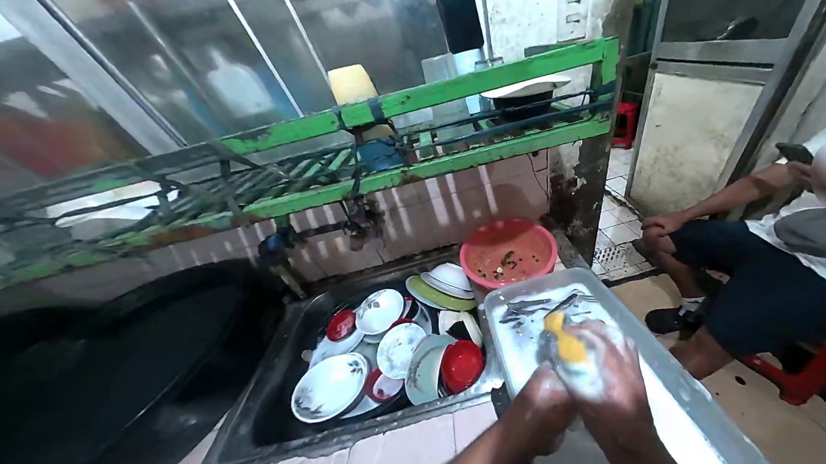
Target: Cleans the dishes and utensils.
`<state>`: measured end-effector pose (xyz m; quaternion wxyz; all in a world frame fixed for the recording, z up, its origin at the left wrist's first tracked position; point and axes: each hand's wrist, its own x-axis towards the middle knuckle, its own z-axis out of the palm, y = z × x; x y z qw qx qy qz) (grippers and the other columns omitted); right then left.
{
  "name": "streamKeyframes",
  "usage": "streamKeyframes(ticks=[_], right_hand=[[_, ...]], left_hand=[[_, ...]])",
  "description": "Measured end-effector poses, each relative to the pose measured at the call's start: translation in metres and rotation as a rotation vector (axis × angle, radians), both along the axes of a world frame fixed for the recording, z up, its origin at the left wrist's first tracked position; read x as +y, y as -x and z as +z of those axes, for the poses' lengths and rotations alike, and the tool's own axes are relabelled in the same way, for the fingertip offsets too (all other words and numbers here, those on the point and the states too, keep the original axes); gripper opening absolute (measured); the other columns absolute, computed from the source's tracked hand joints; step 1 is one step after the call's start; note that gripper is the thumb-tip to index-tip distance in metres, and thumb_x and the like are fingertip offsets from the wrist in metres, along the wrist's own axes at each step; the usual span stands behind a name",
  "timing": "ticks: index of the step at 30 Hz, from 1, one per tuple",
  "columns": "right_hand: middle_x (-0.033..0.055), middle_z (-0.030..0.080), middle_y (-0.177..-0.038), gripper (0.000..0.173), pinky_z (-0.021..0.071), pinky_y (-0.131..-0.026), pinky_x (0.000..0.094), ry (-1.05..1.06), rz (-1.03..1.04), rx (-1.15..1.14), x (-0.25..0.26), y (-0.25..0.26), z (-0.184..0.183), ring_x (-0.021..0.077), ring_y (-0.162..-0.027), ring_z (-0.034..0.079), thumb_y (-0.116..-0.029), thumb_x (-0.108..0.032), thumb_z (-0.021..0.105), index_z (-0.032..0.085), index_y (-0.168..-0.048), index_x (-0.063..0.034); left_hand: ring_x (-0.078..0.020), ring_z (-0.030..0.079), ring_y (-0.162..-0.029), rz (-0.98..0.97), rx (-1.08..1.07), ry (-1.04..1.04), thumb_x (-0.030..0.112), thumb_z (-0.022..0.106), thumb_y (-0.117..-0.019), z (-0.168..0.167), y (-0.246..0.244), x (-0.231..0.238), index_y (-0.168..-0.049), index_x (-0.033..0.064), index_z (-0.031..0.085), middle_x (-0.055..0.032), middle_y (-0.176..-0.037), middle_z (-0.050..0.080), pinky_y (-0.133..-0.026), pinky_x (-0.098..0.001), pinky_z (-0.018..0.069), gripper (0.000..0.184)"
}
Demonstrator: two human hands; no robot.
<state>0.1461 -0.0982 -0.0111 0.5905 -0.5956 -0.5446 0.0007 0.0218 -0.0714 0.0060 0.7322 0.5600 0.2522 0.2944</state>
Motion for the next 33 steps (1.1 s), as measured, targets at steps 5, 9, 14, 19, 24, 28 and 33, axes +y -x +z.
streamKeyframes(ticks=[5, 9, 14, 19, 24, 28, 33], right_hand=[[0.0313, 0.057, -0.134, 0.049, 0.0427, -0.108, 0.0612, 0.429, -0.017, 0.273, 0.019, -0.037, 0.013, 0.0455, -0.127, 0.054, -0.0905, -0.015, 0.072, 0.06, -0.131, 0.0082], [0.0236, 0.069, -0.12, 0.049, 0.0515, -0.097, 0.0578, 0.103, -0.031, -0.012, 0.012, 0.008, -0.007, 0.0413, -0.113, 0.064, -0.083, -0.029, 0.074, 0.07, -0.122, 0.0014], [0.0254, 0.065, -0.126, 0.051, 0.0475, -0.104, 0.0589, 0.238, 0.006, 0.023, 0.016, -0.022, -0.02, 0.0427, -0.12, 0.06, -0.0871, -0.031, 0.071, 0.067, -0.126, 0.002], [0.0198, 0.069, -0.12, 0.05, 0.0517, -0.097, 0.0551, 0.06, -0.014, -0.052, 0.013, 0.003, -0.015, 0.0375, -0.114, 0.064, -0.0836, -0.037, 0.072, 0.071, -0.119, -0.002], [0.0207, 0.063, -0.124, 0.045, 0.0544, -0.092, 0.05, 0.468, 0.026, 0.71, 0.037, -0.039, 0.017, 0.0275, -0.107, 0.064, -0.1009, -0.019, 0.062, 0.051, -0.14, 0.0001], [0.0025, 0.065, -0.1, 0.033, 0.0561, -0.064, 0.0281, 0.176, 0.058, 0.941, 0.029, -0.043, 0.055, 0.0072, -0.075, 0.062, -0.1047, -0.014, 0.052, 0.052, -0.137, -0.0097], [0.0109, 0.07, -0.098, 0.04, 0.0597, -0.066, 0.0343, 0.435, 0.254, 0.774, 0.011, -0.062, 0.048, 0.0173, -0.077, 0.068, -0.0949, -0.002, 0.056, 0.057, -0.135, -0.0043]], left_hand=[[-0.0099, 0.068, -0.089, 0.06, -0.066, 0.148, 0.0, 0.052, -0.0884, -0.003, -0.005, -0.003, -0.128, -0.0007, 0.052, -0.0037, -0.1, 0.069, -0.081, -0.0307, 0.0586, 0.039], [-0.0167, 0.068, -0.093, 0.447, -0.118, 0.262, 0.025, 0.037, -0.1107, 0.009, -0.015, 0.016, -0.12, -0.0001, 0.061, -0.0104, -0.101, 0.069, -0.084, -0.036, 0.0586, 0.037], [-0.032, 0.068, -0.106, 0.534, -0.379, 0.648, 0.046, 0.035, -0.1096, 0.027, -0.012, 0.037, -0.135, 0.0095, 0.055, -0.0183, -0.116, 0.067, -0.088, -0.0538, 0.0579, 0.048], [-0.0193, 0.069, -0.1, 0.481, -0.147, 0.257, 0.035, 0.034, -0.1123, 0.005, -0.02, 0.01, -0.128, 0.0012, 0.061, -0.0133, -0.111, 0.07, -0.09, -0.0381, 0.0583, 0.046], [-0.0125, 0.057, -0.129, 0.425, 0.079, -0.076, 0.025, 0.031, -0.111, 0.013, -0.012, -0.006, -0.141, -0.0088, 0.051, -0.0191, -0.14, 0.058, -0.111, -0.0305, 0.046, 0.049], [-0.0272, 0.063, -0.116, 0.631, 0.065, 0.243, 0.052, 0.018, -0.1109, 0.007, -0.014, 0.027, -0.148, 0.0066, 0.047, -0.0195, -0.135, 0.059, -0.09, -0.0474, 0.0574, 0.065], [-0.0374, 0.068, -0.094, 0.517, -0.26, 0.761, 0.018, 0.041, -0.1019, 0.024, -0.006, 0.05, -0.123, 0.0034, 0.052, -0.0234, -0.108, 0.065, -0.076, -0.0539, 0.0589, 0.028]])
